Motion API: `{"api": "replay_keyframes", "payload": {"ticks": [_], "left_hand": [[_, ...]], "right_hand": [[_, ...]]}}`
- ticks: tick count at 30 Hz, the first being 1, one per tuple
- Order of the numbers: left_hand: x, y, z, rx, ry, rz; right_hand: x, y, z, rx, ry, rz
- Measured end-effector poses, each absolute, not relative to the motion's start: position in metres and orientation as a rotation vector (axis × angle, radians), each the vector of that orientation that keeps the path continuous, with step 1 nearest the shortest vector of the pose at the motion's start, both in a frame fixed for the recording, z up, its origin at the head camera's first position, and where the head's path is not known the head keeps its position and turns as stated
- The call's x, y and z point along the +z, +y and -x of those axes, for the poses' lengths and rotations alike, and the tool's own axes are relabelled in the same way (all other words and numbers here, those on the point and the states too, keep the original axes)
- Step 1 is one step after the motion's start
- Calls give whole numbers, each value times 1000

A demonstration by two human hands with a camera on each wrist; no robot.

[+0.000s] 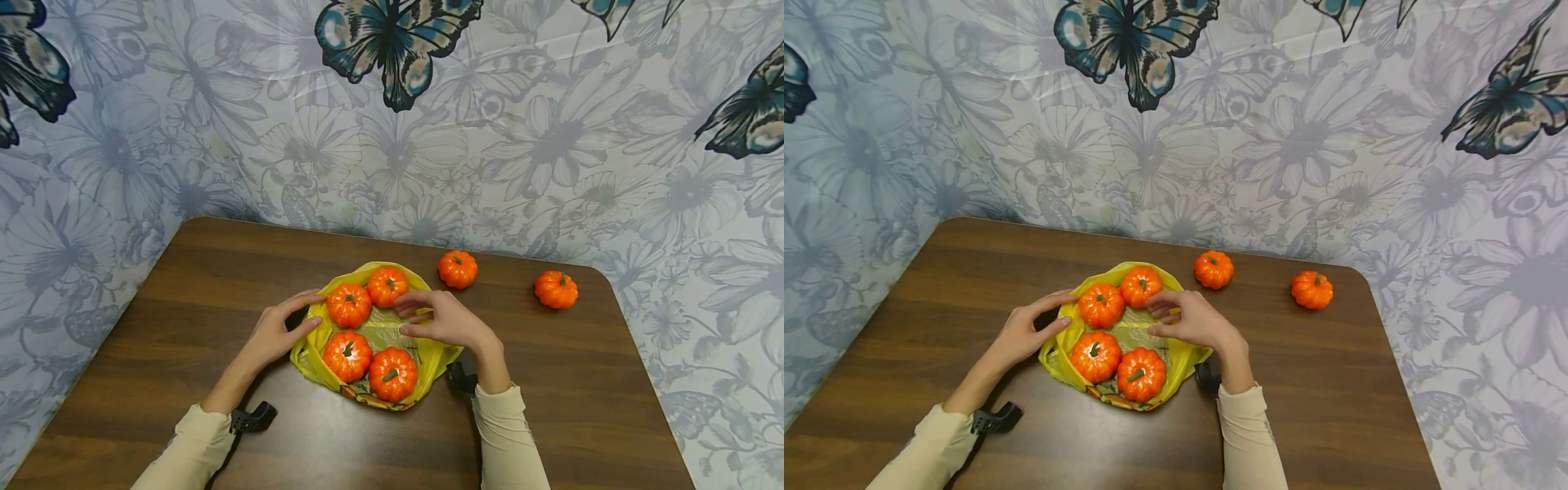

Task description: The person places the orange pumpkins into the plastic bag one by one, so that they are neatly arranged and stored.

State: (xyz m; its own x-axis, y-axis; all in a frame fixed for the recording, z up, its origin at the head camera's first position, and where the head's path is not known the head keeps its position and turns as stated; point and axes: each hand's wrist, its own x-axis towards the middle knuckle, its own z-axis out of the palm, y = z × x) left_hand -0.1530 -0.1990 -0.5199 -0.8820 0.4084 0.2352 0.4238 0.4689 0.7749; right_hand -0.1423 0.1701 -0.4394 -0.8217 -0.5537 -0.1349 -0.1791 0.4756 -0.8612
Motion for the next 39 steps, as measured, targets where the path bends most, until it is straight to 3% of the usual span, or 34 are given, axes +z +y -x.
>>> {"api": "replay_keyframes", "payload": {"ticks": [21, 39], "left_hand": [[-517, -197, 153, -1435, -2691, 744], [-519, -197, 154, -1429, -2706, 728]], "right_hand": [[-436, 225, 146, -1824, 2601, 422], [-457, 267, 149, -2055, 2696, 152]]}}
